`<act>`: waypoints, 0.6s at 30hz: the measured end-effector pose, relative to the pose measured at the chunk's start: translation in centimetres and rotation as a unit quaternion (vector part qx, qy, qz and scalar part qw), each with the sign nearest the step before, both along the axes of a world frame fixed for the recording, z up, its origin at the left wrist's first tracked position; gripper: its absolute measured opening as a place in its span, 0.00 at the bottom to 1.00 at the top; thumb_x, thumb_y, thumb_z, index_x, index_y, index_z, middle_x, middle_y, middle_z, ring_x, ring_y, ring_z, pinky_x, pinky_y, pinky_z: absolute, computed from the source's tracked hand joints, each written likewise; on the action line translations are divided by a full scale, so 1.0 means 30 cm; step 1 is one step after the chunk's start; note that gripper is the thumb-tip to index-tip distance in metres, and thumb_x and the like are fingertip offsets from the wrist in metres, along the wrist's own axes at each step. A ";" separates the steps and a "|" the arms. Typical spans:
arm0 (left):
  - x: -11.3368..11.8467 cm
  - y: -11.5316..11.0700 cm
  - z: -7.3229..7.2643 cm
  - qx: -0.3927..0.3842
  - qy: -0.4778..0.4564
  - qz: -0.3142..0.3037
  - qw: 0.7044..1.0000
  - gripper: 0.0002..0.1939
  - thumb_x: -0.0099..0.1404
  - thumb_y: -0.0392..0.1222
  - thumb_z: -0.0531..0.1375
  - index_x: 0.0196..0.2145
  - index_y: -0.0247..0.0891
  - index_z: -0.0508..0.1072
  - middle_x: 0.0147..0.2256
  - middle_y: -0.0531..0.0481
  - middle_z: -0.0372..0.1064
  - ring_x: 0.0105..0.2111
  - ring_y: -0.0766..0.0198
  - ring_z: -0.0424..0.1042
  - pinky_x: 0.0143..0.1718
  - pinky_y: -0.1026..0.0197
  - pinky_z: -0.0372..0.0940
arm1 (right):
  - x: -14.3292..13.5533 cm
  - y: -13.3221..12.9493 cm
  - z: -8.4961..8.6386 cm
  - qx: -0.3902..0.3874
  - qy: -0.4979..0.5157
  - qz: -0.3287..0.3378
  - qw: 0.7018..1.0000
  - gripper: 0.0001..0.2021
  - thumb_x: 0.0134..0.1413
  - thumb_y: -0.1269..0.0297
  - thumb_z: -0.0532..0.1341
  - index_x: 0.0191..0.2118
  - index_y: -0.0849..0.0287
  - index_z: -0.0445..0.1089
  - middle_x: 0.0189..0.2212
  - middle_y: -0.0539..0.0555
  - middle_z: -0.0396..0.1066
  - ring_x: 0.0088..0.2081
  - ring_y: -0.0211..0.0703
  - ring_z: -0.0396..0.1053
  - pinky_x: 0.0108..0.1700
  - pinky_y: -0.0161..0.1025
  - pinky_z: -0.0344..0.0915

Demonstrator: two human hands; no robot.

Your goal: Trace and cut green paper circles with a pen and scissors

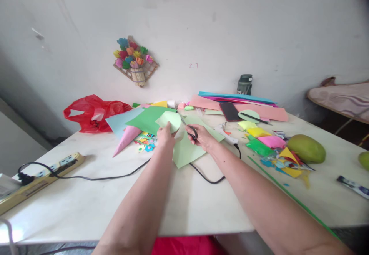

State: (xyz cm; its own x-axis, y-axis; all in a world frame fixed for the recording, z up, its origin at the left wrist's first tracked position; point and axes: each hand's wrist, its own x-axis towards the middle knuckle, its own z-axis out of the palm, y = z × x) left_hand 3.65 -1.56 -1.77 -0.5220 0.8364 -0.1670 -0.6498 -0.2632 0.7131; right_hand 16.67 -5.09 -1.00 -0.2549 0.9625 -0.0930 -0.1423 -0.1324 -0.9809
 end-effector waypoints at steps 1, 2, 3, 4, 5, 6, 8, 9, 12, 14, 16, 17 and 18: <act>0.002 0.000 -0.002 0.003 0.002 -0.003 1.000 0.07 0.54 0.29 0.60 0.29 0.35 0.64 0.33 0.48 0.68 0.38 0.58 0.71 0.37 0.48 0.69 | 0.002 0.002 -0.002 0.003 0.002 0.002 1.000 0.16 0.44 0.53 0.63 0.36 0.58 0.63 0.13 0.43 0.61 0.11 0.26 0.54 0.14 0.25 0.48; 0.004 -0.001 -0.003 0.006 0.004 -0.006 1.000 0.07 0.54 0.29 0.60 0.30 0.35 0.65 0.33 0.48 0.68 0.38 0.58 0.71 0.37 0.48 0.69 | 0.003 0.004 -0.005 0.007 0.003 0.005 1.000 0.17 0.43 0.52 0.63 0.36 0.58 0.63 0.13 0.43 0.61 0.11 0.26 0.55 0.13 0.25 0.47; 0.006 -0.002 -0.004 0.009 0.007 -0.010 1.000 0.07 0.54 0.29 0.60 0.30 0.35 0.65 0.33 0.48 0.68 0.37 0.59 0.71 0.37 0.48 0.69 | 0.004 0.006 -0.008 0.012 0.005 0.007 1.000 0.18 0.42 0.51 0.63 0.36 0.58 0.63 0.14 0.43 0.61 0.11 0.27 0.55 0.13 0.25 0.45; 0.009 -0.005 -0.004 0.011 0.010 -0.014 1.000 0.07 0.54 0.29 0.60 0.30 0.34 0.65 0.32 0.48 0.68 0.36 0.59 0.71 0.37 0.48 0.69 | 0.005 0.007 -0.010 0.018 0.006 0.008 1.000 0.19 0.42 0.50 0.63 0.36 0.58 0.63 0.14 0.43 0.61 0.11 0.27 0.56 0.12 0.25 0.43; 0.012 -0.007 -0.004 0.014 0.013 -0.018 1.000 0.07 0.54 0.29 0.60 0.30 0.34 0.65 0.32 0.49 0.68 0.35 0.60 0.72 0.38 0.48 0.69 | 0.006 0.009 -0.011 0.023 0.007 0.009 1.000 0.19 0.41 0.49 0.63 0.35 0.58 0.63 0.14 0.43 0.62 0.11 0.28 0.56 0.11 0.26 0.41; 0.015 -0.010 -0.003 0.015 0.015 -0.022 1.000 0.07 0.55 0.29 0.60 0.30 0.34 0.65 0.31 0.49 0.68 0.34 0.61 0.72 0.38 0.48 0.69 | 0.007 0.009 -0.012 0.028 0.008 0.009 1.000 0.20 0.41 0.49 0.63 0.35 0.58 0.63 0.14 0.44 0.62 0.11 0.28 0.56 0.11 0.26 0.40; 0.023 -0.016 0.000 0.014 0.020 -0.026 0.999 0.07 0.55 0.29 0.60 0.30 0.34 0.65 0.31 0.49 0.68 0.32 0.62 0.72 0.38 0.49 0.69 | 0.009 0.010 -0.012 0.033 0.011 0.008 0.999 0.21 0.40 0.47 0.63 0.35 0.58 0.63 0.14 0.44 0.62 0.11 0.29 0.57 0.11 0.26 0.39; 0.026 -0.018 0.001 0.014 0.021 -0.028 0.999 0.07 0.55 0.29 0.60 0.31 0.34 0.65 0.30 0.49 0.69 0.32 0.62 0.72 0.38 0.49 0.69 | 0.010 0.010 -0.011 0.034 0.011 0.008 0.999 0.22 0.40 0.46 0.63 0.35 0.58 0.63 0.14 0.44 0.62 0.12 0.29 0.57 0.11 0.26 0.39; 0.034 -0.021 0.006 0.014 0.023 -0.034 0.999 0.07 0.55 0.29 0.60 0.31 0.34 0.66 0.30 0.50 0.69 0.33 0.62 0.72 0.38 0.49 0.69 | 0.012 0.010 -0.008 0.039 0.011 0.007 0.999 0.22 0.39 0.46 0.63 0.34 0.59 0.62 0.14 0.44 0.62 0.12 0.29 0.57 0.11 0.27 0.39; 0.037 -0.022 0.008 0.012 0.024 -0.035 0.999 0.07 0.55 0.29 0.60 0.31 0.34 0.66 0.30 0.50 0.69 0.33 0.62 0.72 0.38 0.49 0.69 | 0.013 0.009 -0.005 0.040 0.011 0.003 0.999 0.22 0.39 0.46 0.63 0.33 0.59 0.62 0.14 0.44 0.62 0.12 0.29 0.57 0.11 0.27 0.39; 0.037 -0.023 0.009 0.011 0.025 -0.033 0.999 0.07 0.55 0.29 0.60 0.31 0.34 0.66 0.30 0.50 0.69 0.34 0.61 0.72 0.38 0.48 0.69 | 0.012 0.007 -0.003 0.038 0.011 -0.002 0.999 0.22 0.38 0.46 0.63 0.33 0.59 0.62 0.14 0.44 0.61 0.12 0.28 0.56 0.11 0.27 0.39; 0.036 -0.024 0.009 0.012 0.025 -0.034 0.999 0.07 0.55 0.29 0.60 0.31 0.34 0.66 0.31 0.50 0.69 0.34 0.61 0.72 0.38 0.49 0.69 | 0.012 0.006 -0.002 0.037 0.012 -0.004 0.999 0.22 0.38 0.46 0.63 0.33 0.59 0.62 0.13 0.44 0.61 0.12 0.28 0.56 0.11 0.27 0.39; 0.036 -0.024 0.009 0.015 0.026 -0.036 0.999 0.07 0.55 0.29 0.60 0.31 0.34 0.66 0.31 0.50 0.69 0.33 0.62 0.72 0.38 0.49 0.69 | 0.011 0.005 -0.001 0.037 0.013 -0.006 0.999 0.22 0.38 0.46 0.63 0.33 0.59 0.62 0.13 0.43 0.60 0.11 0.28 0.56 0.12 0.27 0.40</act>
